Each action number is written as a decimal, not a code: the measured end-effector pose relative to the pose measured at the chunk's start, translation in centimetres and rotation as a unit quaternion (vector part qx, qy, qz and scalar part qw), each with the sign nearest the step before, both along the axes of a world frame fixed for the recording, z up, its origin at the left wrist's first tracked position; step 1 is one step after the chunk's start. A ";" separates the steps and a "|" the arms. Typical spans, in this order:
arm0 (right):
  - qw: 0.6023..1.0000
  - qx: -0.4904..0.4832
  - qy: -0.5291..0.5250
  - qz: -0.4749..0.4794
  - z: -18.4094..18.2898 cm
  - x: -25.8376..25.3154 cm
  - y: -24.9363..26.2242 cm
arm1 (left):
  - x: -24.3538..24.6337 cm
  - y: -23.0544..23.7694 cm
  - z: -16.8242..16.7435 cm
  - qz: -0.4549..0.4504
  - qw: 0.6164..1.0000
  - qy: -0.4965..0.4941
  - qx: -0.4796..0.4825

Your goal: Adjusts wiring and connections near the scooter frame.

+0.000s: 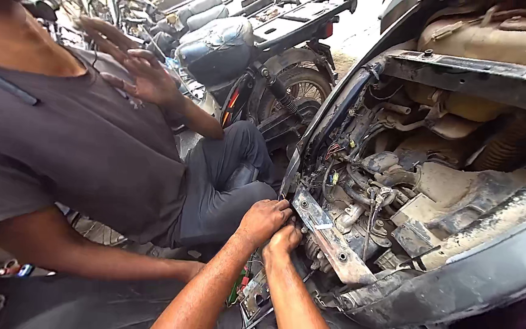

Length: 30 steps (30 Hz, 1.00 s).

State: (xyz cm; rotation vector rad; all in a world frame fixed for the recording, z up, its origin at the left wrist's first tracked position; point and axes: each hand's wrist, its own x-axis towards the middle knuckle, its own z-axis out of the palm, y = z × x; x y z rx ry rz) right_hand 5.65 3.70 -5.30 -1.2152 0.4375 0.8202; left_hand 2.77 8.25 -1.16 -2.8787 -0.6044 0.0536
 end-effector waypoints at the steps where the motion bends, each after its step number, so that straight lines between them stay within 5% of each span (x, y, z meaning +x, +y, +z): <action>1: 1.000 0.004 -0.001 0.004 -0.1 -0.1 -0.1 | -0.2 -0.3 -0.1 0.021 1.000 -0.006 -0.004; 14: 0.987 0.160 0.012 0.031 -2.8 0.3 -2.3 | -1.4 -5.1 -3.0 0.300 0.939 -0.150 -0.079; 22: 0.978 0.198 0.008 0.070 -3.6 0.2 -3.4 | -2.8 -5.2 -4.2 0.335 0.891 -0.250 -0.179; 30: 0.976 0.197 -0.045 0.084 -2.6 0.0 -4.7 | -2.1 -6.6 -2.7 0.321 0.903 -0.235 -0.163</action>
